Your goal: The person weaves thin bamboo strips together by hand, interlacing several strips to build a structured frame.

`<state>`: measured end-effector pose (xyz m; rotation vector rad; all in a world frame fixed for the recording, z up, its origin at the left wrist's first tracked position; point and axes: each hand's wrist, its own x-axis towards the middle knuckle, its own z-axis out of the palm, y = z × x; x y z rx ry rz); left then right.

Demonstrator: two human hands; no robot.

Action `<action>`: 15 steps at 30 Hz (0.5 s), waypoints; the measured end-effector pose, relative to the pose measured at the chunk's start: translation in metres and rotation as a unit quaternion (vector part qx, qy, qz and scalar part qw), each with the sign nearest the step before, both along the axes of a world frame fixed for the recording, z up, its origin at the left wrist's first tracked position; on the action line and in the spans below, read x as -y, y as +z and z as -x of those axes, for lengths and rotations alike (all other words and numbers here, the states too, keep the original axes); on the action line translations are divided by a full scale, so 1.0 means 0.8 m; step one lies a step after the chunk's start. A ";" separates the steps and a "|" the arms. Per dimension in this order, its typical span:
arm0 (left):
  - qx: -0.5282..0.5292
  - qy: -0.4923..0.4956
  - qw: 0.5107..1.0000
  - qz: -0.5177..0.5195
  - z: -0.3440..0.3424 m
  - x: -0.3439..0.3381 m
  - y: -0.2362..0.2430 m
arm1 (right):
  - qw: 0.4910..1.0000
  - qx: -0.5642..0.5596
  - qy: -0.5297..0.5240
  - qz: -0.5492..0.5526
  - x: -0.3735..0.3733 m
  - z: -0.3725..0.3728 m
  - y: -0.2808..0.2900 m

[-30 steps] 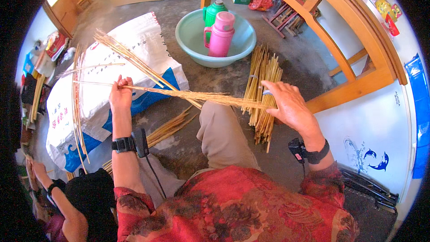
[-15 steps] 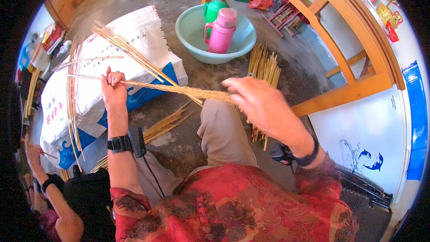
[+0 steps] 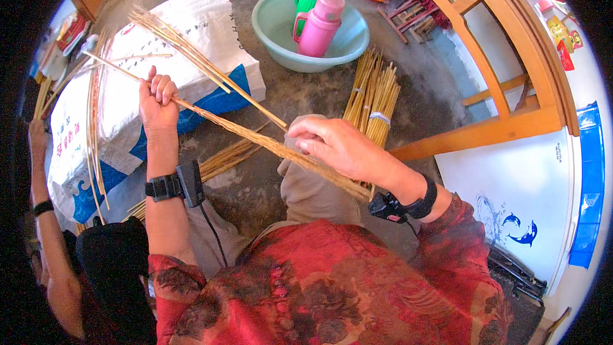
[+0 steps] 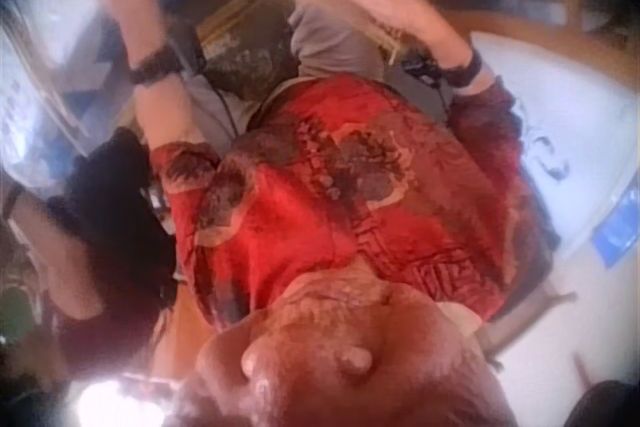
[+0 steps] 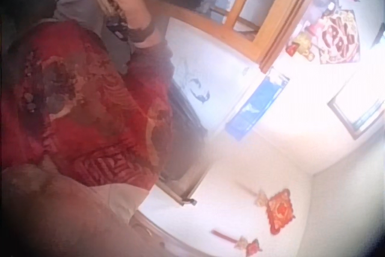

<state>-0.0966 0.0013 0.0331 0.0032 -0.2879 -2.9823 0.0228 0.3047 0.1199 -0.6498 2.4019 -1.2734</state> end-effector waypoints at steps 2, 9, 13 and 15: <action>0.008 -0.005 1.000 0.002 0.000 -0.002 0.000 | 0.994 0.099 -0.007 0.051 0.000 0.005 -0.008; -0.005 -0.034 0.999 0.002 -0.005 -0.014 -0.005 | 0.931 0.348 0.035 0.107 0.031 0.027 -0.033; -0.026 -0.052 0.998 0.004 -0.009 -0.016 0.000 | 0.885 0.439 0.095 0.125 0.069 0.027 -0.053; -0.021 -0.045 0.999 0.004 -0.010 -0.015 0.005 | 0.898 0.408 0.110 0.124 0.080 0.025 -0.056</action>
